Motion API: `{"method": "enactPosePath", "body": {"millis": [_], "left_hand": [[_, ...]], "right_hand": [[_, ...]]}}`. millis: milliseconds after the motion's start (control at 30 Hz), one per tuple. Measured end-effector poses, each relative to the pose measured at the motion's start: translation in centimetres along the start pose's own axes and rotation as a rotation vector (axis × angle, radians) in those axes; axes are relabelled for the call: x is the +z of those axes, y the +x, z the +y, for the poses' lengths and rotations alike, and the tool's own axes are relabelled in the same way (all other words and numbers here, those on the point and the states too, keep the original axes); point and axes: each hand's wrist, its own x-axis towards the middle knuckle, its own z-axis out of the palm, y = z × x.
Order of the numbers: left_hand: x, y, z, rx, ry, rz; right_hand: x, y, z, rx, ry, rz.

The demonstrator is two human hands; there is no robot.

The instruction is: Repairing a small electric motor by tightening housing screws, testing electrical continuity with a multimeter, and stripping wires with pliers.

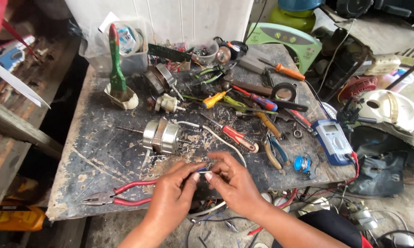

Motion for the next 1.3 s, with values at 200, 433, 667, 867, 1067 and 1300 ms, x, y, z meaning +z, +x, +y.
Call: {"method": "enactPosePath", "body": {"millis": [200, 433, 667, 867, 1067, 1300], "left_hand": [[0.1, 0.3, -0.2, 0.033, 0.029, -0.006], [0.3, 0.6, -2.1, 0.127, 0.071, -0.006], [0.0, 0.1, -2.5, -0.165, 0.251, -0.030], [-1.2, -0.6, -2.5, -0.350, 0.270, -0.052], [-2.5, -1.2, -2.7, -0.509, 0.313, -0.006], [-3.0, -1.4, -1.7, -0.538, 0.335, 0.096]], "right_hand": [[-0.7, 0.2, 0.6, 0.092, 0.026, -0.023], [-0.7, 0.4, 0.8, -0.082, -0.034, -0.008], [-3.4, -0.2, 0.4, -0.224, -0.226, 0.024], [-18.0, 0.6, 0.0, -0.169, -0.818, 0.430], [-31.6, -0.7, 7.4, 0.319, -0.955, 0.598], [-29.3, -1.6, 7.1, 0.624, -1.004, 0.437]]}}
